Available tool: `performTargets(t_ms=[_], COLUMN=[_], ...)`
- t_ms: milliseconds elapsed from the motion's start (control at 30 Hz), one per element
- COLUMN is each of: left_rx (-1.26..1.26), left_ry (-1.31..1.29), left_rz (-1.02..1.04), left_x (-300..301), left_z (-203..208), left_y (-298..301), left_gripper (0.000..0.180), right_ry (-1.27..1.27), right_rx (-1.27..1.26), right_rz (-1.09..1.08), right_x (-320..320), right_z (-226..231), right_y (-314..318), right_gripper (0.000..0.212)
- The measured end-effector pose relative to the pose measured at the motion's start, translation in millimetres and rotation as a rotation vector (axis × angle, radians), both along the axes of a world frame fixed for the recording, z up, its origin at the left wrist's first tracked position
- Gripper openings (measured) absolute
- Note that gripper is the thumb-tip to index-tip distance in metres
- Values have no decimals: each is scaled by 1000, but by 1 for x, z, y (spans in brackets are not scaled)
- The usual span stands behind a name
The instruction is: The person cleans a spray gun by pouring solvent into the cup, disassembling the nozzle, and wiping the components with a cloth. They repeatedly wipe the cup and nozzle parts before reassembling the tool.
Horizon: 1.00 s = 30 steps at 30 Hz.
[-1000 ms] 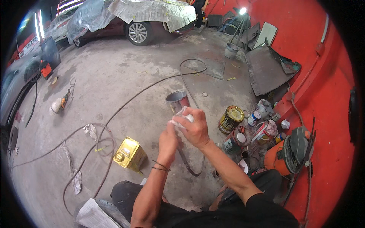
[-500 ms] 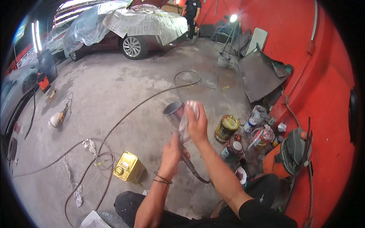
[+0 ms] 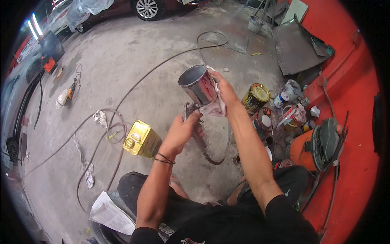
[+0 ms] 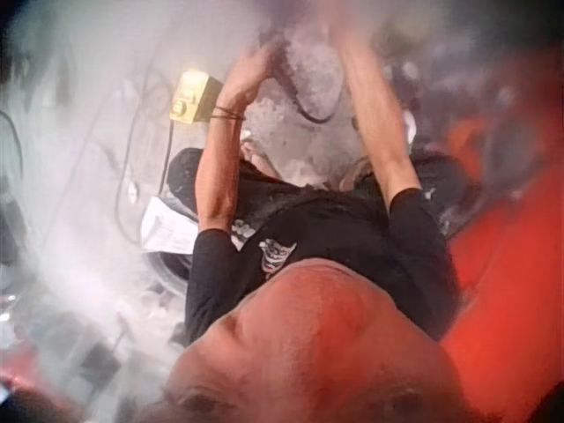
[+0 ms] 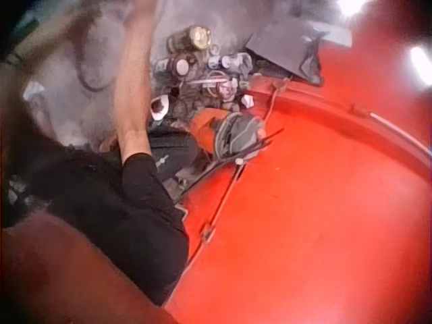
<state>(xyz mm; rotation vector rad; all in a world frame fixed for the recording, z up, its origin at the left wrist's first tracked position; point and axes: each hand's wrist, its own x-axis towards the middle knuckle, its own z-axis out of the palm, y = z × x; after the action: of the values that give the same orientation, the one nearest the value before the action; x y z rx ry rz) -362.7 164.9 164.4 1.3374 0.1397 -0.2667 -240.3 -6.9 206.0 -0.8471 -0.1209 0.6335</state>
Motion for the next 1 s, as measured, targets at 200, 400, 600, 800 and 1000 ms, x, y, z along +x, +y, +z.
performTargets(t_ms=[200, 400, 600, 800, 1000], left_rx=[244, 358, 582, 726, 727], left_ry=[19, -97, -414, -432, -484], left_rz=[110, 68, -70, -192, -355], left_x=[10, 5, -18, -46, -68], left_z=[-28, -44, -56, -58, -66], left_y=[-11, 1, 23, 18, 12], left_gripper=[32, 27, 37, 39, 44], right_ry=[-790, -473, 146, 519, 257], right_rx=[-579, -353, -42, -46, -384], right_rz=[-1061, -670, -235, -189, 143], right_x=[-45, -43, -85, -156, -144], right_z=[-35, -30, -69, -78, -103], right_y=[59, 21, -21, -41, -122], right_gripper=[41, 38, 45, 43, 41])
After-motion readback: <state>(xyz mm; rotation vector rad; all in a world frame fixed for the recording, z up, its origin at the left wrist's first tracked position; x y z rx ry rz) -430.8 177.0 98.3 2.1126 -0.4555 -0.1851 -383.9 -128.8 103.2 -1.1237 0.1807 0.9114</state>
